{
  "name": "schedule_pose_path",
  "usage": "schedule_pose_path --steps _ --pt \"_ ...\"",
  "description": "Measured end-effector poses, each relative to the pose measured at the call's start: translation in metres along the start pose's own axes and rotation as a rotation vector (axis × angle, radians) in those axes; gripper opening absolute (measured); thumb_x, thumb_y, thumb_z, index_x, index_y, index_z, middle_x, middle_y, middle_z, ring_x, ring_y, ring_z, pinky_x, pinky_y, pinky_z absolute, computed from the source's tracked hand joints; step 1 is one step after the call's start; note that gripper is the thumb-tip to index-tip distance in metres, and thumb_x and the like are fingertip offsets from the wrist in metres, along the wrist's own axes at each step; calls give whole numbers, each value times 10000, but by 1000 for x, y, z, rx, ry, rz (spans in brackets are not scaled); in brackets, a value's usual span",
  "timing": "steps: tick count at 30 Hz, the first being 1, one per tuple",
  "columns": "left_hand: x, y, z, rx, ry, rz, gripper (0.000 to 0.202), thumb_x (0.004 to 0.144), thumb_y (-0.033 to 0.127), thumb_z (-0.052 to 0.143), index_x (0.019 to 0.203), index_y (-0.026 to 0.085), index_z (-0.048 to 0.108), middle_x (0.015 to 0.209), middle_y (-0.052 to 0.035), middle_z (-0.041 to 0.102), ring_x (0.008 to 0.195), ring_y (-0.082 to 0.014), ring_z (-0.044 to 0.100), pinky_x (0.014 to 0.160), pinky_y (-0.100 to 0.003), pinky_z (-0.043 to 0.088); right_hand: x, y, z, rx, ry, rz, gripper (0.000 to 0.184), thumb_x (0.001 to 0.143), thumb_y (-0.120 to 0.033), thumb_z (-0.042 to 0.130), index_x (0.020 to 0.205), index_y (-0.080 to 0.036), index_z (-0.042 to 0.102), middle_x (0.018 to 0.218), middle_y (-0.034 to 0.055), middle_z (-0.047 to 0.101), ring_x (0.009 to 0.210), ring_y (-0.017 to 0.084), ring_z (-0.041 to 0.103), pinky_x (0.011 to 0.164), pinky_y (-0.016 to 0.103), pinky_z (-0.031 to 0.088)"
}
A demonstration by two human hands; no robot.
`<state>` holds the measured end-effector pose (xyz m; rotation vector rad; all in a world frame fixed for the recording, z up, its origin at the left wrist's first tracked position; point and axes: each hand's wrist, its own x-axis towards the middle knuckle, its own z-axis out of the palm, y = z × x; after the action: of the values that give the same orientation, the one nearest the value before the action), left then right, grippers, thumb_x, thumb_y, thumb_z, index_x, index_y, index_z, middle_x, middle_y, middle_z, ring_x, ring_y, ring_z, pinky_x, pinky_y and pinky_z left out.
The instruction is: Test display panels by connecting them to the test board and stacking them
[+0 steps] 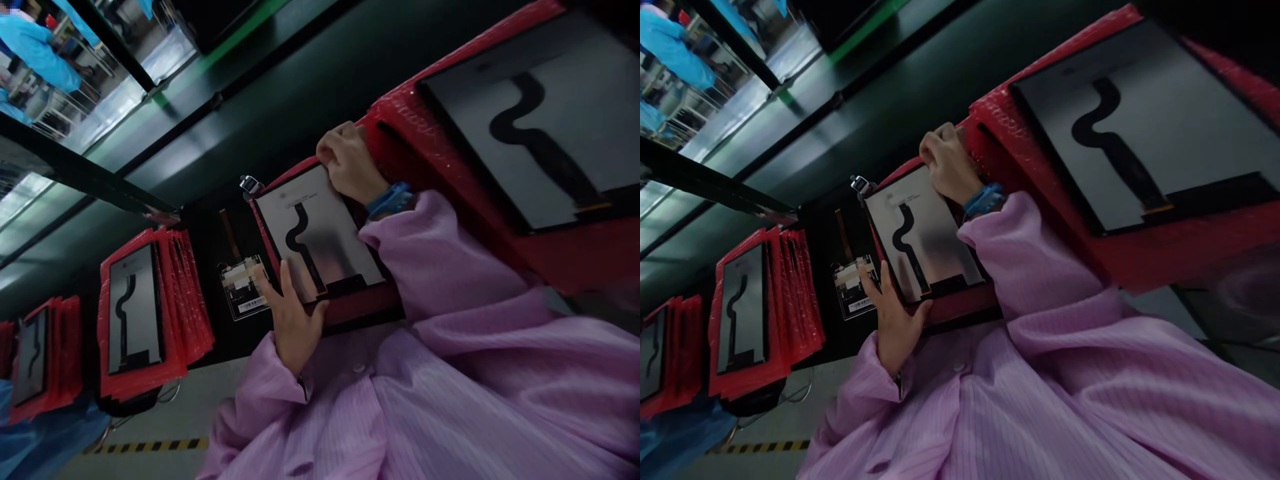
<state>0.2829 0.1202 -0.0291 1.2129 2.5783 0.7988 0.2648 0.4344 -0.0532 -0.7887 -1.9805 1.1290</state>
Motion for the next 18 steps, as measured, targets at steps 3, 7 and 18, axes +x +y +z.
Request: schedule_pose_path --steps 3,7,18 --pt "1 3 0 -80 45 -72 1088 812 339 827 1654 262 141 1742 -167 -231 1630 -410 -117 1303 -602 196 -7 -16 -17 427 -67 -64 185 969 -293 709 938 -220 542 995 -27 629 872 77 500 845 243 451" --pt "7 3 -4 -280 137 -159 1223 711 356 897 1643 247 113 1757 -209 -46 1650 -369 24 1315 -536 218 -26 -54 -36 959 -104 -115 446 729 -346 900 959 -257 528 974 -52 648 832 97 576 786 259 493" --pt "-2 -19 -75 -469 265 -480 561 736 610 778 1129 211 733 1085 -116 782 1126 -346 726 1017 -482 593 -38 -89 -16 1241 -148 180 517 739 -480 797 1076 -265 468 895 -51 583 697 87 561 638 208 489"
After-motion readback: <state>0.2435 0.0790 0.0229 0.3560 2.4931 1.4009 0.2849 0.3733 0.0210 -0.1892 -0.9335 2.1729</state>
